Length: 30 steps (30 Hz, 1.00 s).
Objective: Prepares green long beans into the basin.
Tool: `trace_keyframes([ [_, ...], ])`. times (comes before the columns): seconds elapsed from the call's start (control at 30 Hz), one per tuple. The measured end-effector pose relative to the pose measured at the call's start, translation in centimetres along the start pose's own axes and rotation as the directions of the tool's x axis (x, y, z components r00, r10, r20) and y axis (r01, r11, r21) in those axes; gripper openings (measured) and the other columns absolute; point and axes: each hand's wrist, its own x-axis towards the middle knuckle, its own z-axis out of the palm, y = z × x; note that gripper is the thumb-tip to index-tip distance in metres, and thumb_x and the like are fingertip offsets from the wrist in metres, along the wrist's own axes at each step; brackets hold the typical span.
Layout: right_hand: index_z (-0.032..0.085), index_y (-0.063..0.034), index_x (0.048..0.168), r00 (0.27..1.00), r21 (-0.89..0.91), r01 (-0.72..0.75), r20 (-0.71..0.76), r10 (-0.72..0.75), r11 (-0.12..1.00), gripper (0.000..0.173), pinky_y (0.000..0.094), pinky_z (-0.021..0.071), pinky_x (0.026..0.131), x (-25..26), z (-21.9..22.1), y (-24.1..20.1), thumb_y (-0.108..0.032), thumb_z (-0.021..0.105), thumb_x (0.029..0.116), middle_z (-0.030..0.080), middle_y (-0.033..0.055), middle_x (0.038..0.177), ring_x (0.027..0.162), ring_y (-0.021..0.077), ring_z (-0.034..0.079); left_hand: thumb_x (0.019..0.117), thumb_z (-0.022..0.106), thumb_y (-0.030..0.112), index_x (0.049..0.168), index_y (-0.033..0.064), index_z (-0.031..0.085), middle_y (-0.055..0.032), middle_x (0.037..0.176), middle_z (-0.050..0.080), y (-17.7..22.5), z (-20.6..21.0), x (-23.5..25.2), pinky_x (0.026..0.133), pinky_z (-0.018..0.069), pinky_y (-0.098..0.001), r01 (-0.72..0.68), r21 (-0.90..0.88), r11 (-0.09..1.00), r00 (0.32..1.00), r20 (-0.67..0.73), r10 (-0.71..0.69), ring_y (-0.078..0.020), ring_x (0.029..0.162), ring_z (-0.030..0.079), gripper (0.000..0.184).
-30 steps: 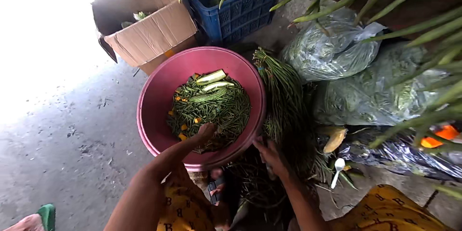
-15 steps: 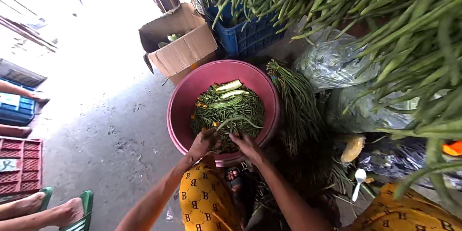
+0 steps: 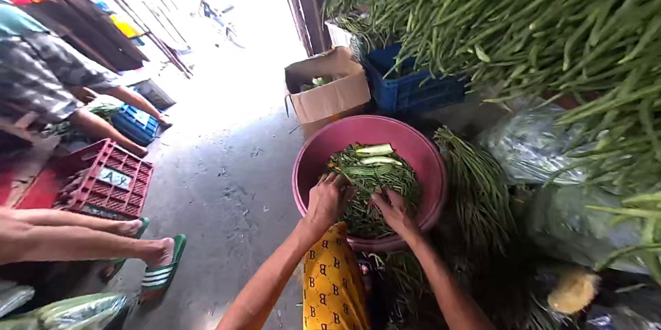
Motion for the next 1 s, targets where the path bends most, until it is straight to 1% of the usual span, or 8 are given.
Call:
trace_keyframes([
  [0.1,0.059,0.0072,0.132,0.994,-0.119,0.092,0.069,-0.085,0.989,0.042,0.0532,0.0480,0.102,-0.5,-1.9,-1.4,-0.026,0.048,0.1089,0.069,0.0259,0.116,0.110,0.0364,0.067,0.1020,0.061,0.028,0.149,0.0039,0.051,-0.0237,0.155,0.047,-1.1,1.0,1.0,0.120,0.0129,-0.0721,-0.173,-0.009,0.985,0.973,0.151,0.172,-0.0479,0.150,0.031,0.054],
  [0.13,0.059,0.0073,0.132,0.991,-0.092,0.118,0.067,-0.112,0.989,0.040,0.0505,0.0491,0.101,-0.6,-2.5,-1.5,-0.024,0.048,0.1087,0.069,0.0243,0.115,0.109,0.0337,0.068,0.1058,0.055,0.026,0.149,0.0044,0.051,-0.0206,0.152,0.051,-1.6,1.3,1.5,0.121,0.0106,-0.0710,-0.171,-0.082,0.982,0.945,0.268,0.187,-0.0429,0.149,0.035,0.048],
  [0.2,0.059,0.0052,0.129,0.990,0.002,0.138,0.029,-0.138,0.990,0.035,0.0377,0.0525,0.087,-0.6,-3.6,-0.9,-0.020,0.048,0.1083,0.071,0.0153,0.109,0.093,0.0193,0.067,0.1080,0.049,0.018,0.138,-0.0026,0.059,-0.0224,0.135,0.064,-1.9,1.8,2.0,0.120,0.0246,-0.0623,-0.154,-0.232,0.960,0.902,0.364,0.233,-0.0368,0.133,0.055,0.038],
  [0.3,0.058,0.0021,0.124,0.995,0.235,0.067,-0.084,-0.048,0.970,0.030,0.0224,0.0436,0.055,-0.5,-3.6,0.8,-0.022,0.048,0.1083,0.066,0.0041,0.093,0.059,0.0035,0.050,0.1101,0.042,0.017,0.134,-0.0061,0.056,-0.0195,0.111,0.068,-1.0,1.5,2.2,0.094,0.0540,-0.0407,-0.005,-0.438,0.899,0.911,0.369,0.185,-0.0238,0.098,0.068,0.036],
  [0.4,0.054,0.0014,0.133,0.982,0.256,-0.163,-0.055,0.183,0.953,0.051,0.0386,0.0492,0.068,-0.6,-2.3,1.8,-0.042,0.054,0.1059,0.061,0.0148,0.102,0.072,0.0189,0.054,0.1098,0.044,0.020,0.136,-0.0024,0.059,-0.0211,0.108,0.069,0.2,1.2,2.6,0.093,0.0523,-0.0481,0.027,-0.360,0.933,0.955,0.285,0.082,-0.0300,0.096,0.068,0.038],
  [0.5,0.057,-0.0011,0.130,0.976,0.230,-0.215,0.030,0.214,0.949,0.062,0.0340,0.0467,0.060,-0.7,-0.3,1.5,-0.054,0.034,0.1091,0.055,0.0074,0.084,0.062,0.0153,0.049,0.1098,0.043,0.021,0.137,-0.0004,0.059,-0.0233,0.113,0.069,0.5,1.8,2.9,0.098,0.0495,-0.0548,-0.005,-0.270,0.963,0.952,0.293,0.088,-0.0360,0.105,0.067,0.038],
  [0.77,0.063,0.0022,0.116,0.974,0.177,-0.228,0.029,0.227,0.957,0.065,0.0389,0.0458,0.066,1.1,0.4,1.4,-0.050,0.023,0.1118,0.056,0.0106,0.086,0.067,0.0193,0.050,0.1093,0.047,0.026,0.144,0.0016,0.052,-0.0235,0.115,0.068,-0.7,4.0,2.4,0.098,0.0493,-0.0565,0.066,-0.272,0.960,0.939,0.342,0.032,-0.0369,0.104,0.067,0.043],
  [1.0,0.050,-0.0113,0.086,0.922,0.521,-0.378,0.135,0.363,0.765,0.049,0.0209,0.0324,0.041,3.2,0.5,2.4,-0.050,0.034,0.1105,0.037,-0.0051,0.059,0.043,0.0062,0.033,0.1093,0.045,0.025,0.137,0.0051,0.060,-0.0221,0.131,0.065,-2.2,2.9,3.0,0.104,0.0455,-0.0617,0.327,0.025,0.945,0.906,0.278,-0.320,-0.0408,0.124,0.062,0.037],
])
